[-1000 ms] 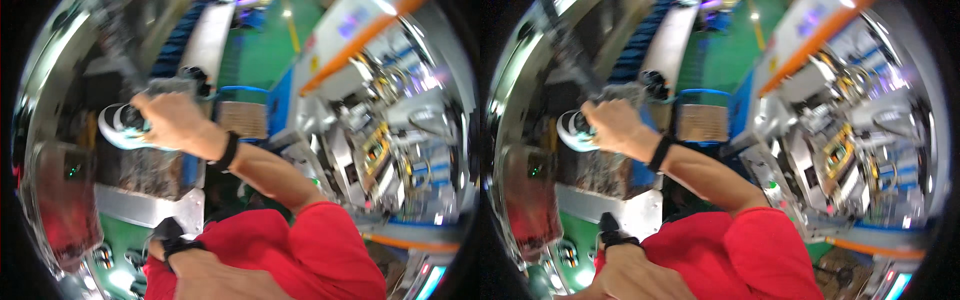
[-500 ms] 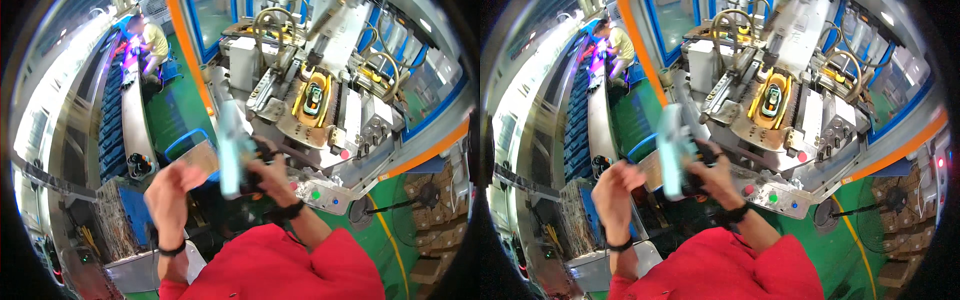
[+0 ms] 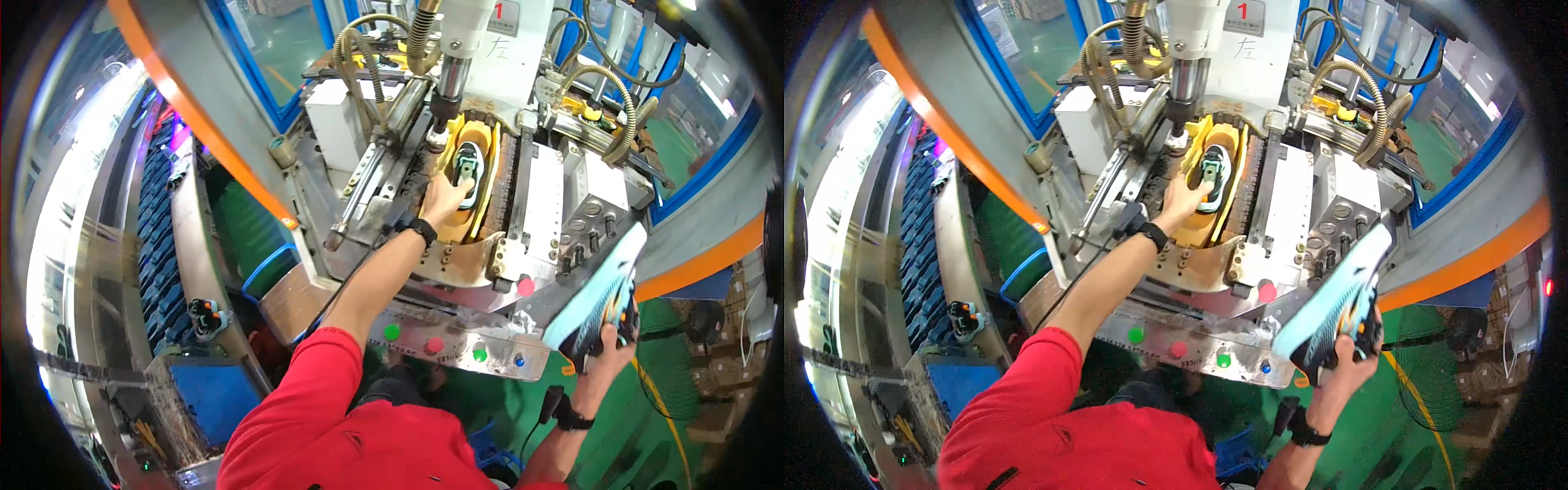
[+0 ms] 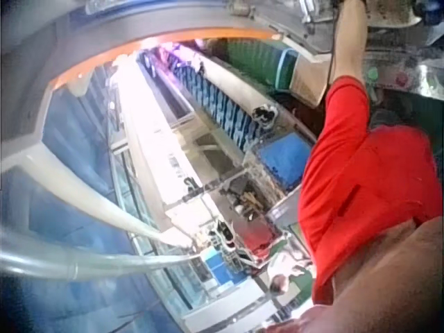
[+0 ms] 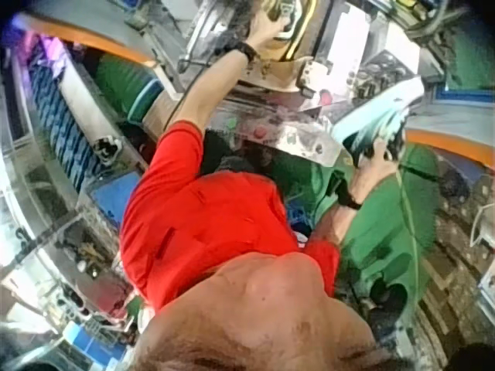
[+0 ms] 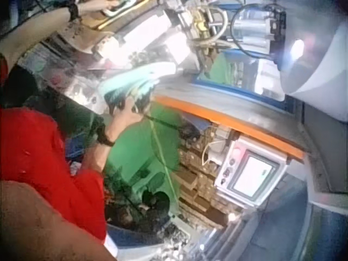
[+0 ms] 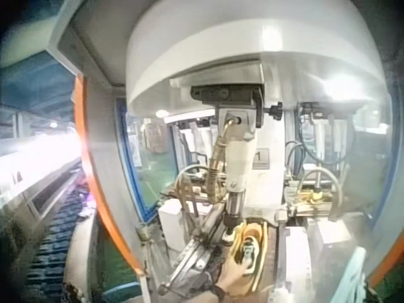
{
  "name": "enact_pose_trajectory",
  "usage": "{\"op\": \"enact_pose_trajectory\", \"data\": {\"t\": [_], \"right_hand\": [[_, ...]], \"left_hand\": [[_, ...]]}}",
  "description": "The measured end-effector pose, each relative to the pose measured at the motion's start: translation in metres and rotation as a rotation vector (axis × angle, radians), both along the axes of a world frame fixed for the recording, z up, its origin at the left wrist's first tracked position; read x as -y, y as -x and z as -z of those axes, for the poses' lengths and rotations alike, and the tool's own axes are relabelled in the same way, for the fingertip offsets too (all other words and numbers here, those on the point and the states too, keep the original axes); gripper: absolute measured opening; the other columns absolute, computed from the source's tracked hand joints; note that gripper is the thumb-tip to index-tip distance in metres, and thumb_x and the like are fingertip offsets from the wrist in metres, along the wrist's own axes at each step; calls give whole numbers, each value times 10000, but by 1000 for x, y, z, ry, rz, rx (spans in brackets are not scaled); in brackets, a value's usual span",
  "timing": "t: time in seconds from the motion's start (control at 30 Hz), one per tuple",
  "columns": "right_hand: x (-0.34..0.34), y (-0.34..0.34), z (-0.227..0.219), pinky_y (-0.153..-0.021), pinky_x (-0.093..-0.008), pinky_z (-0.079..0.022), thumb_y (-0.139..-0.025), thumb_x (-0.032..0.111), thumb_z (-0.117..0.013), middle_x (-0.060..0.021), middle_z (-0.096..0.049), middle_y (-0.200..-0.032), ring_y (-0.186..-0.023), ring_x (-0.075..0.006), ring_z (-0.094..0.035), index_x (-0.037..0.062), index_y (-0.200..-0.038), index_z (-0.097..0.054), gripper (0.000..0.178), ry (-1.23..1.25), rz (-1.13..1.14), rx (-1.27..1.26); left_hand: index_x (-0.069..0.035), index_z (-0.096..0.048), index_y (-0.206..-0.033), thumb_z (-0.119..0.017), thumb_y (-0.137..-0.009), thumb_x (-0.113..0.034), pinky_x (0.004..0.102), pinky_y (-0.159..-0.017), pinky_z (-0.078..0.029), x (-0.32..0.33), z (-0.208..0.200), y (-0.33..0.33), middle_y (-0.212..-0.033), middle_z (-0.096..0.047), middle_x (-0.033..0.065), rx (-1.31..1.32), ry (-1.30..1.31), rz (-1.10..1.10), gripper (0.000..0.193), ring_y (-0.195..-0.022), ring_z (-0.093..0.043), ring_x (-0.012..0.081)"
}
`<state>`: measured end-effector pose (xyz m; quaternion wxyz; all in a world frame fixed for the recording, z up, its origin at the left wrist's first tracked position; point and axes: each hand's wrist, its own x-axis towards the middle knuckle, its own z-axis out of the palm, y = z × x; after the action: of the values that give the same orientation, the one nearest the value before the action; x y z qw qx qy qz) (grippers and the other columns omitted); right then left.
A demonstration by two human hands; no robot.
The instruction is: Operating an industrial machine to attach and press soles onto shoes.
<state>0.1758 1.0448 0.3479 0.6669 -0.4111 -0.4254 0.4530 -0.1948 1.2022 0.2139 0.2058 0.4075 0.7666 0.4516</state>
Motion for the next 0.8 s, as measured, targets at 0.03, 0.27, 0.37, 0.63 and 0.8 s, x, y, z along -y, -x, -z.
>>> {"op": "enact_pose_trajectory", "data": {"t": [0.03,0.27,0.37,0.63,0.8], "right_hand": [[1,-7,-1,-939,-324,-457,-772,88,-714,-81,-570,-1188,-1035,-175,-573,-36,-1313,-491,598,8,53,36],[-26,-18,-8,-916,-312,-464,-767,23,-651,-96,-598,-1154,-1001,-172,-586,-23,-1293,-528,542,76,261,347],[-85,-6,-13,-840,-290,-472,-806,52,-667,-71,-620,-1112,-946,-133,-579,-29,-1236,-572,447,105,201,496],[-254,168,-26,-773,-337,-508,-681,286,-763,-186,-669,-931,-843,-249,-656,-71,-1022,-624,513,159,-211,1215],[-276,288,39,-870,-392,-522,-708,276,-727,-253,-668,-1069,-995,-341,-668,-69,-993,-655,454,289,-350,1426]], "left_hand": [[111,-490,-1234,-763,-716,-440,449,-874,-511,-13,4,-13,-1117,-630,297,-101,19,-20,804,-1013,-635,414],[87,-393,-1252,-664,-763,-150,473,-919,-486,-69,7,-20,-1092,-607,324,-82,220,-10,607,-1053,-598,434],[93,-542,-1078,-646,-741,-68,441,-843,-523,-55,8,2,-1022,-655,270,76,135,-22,388,-948,-656,393],[8,-601,-1105,-657,-885,-119,341,-721,-562,158,-84,38,-986,-672,67,1335,18,294,261,-825,-664,168],[65,-446,-1335,-679,-838,-46,301,-931,-484,310,-111,66,-1190,-586,95,1252,-128,66,560,-1044,-595,153]]}}
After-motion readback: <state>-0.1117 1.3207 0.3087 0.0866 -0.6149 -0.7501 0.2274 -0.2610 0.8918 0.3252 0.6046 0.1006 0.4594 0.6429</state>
